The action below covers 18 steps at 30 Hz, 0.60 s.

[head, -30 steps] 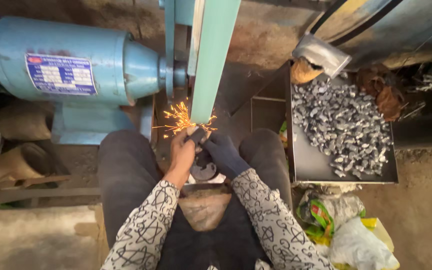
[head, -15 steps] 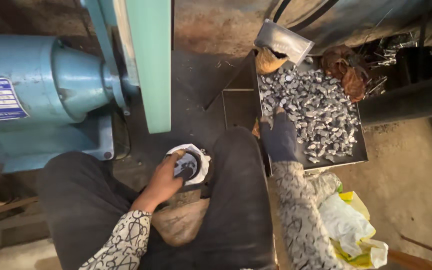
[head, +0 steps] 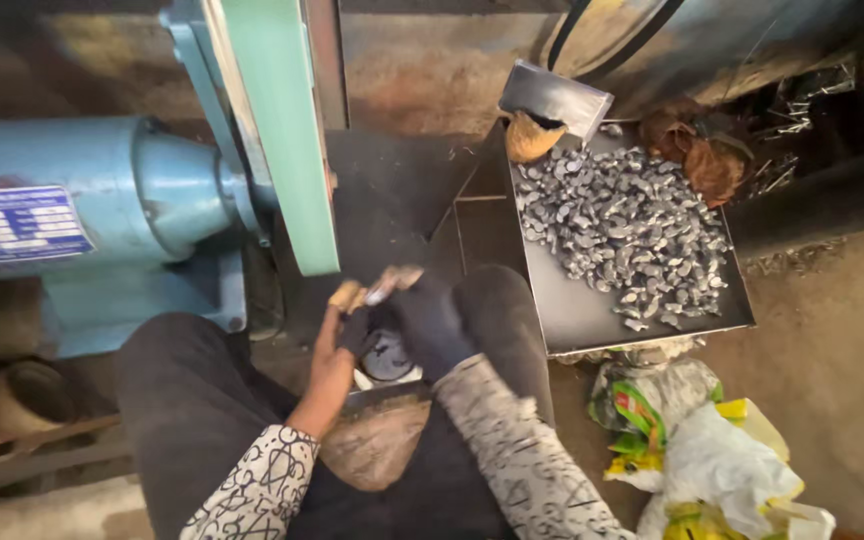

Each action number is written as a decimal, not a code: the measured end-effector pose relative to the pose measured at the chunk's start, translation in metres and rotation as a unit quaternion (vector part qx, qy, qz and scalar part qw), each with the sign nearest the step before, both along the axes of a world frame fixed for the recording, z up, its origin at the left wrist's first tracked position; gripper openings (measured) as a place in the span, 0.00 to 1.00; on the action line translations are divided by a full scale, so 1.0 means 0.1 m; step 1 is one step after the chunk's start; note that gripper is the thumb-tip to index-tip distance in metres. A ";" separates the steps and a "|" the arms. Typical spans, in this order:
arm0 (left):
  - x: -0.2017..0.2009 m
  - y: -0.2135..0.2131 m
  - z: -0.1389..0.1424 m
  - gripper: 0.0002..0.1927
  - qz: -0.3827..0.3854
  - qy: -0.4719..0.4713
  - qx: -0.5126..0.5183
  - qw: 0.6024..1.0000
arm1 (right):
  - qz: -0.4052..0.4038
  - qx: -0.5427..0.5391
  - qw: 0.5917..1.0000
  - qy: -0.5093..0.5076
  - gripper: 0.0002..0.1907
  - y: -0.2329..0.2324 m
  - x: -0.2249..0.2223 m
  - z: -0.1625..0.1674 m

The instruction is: The person sits at a belt grinder and holds small metal pieces against the running abrasive belt, producing sparks as each piece is ground. They reposition each piece in their gloved hands, then place the finished piece into a tray filled with similar ground pieces and pick up the next one, repeating the cycle.

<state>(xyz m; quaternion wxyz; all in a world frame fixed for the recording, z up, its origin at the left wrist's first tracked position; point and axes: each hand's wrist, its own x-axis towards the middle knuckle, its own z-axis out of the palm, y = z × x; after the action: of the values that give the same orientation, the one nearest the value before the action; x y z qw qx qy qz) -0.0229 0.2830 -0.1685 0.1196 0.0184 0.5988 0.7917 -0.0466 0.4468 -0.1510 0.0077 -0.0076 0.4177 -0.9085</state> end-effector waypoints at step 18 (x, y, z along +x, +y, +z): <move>-0.25 -0.45 0.16 0.17 0.052 -0.307 0.149 0.938 | 0.291 0.005 0.906 -0.308 0.10 -0.61 0.13 0.08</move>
<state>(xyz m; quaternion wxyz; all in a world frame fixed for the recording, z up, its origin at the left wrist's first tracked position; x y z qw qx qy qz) -0.0475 0.2380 -0.1529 0.2519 -0.2395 0.4084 0.8441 -0.0340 0.3860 -0.1432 0.4003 0.1511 0.3780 -0.8210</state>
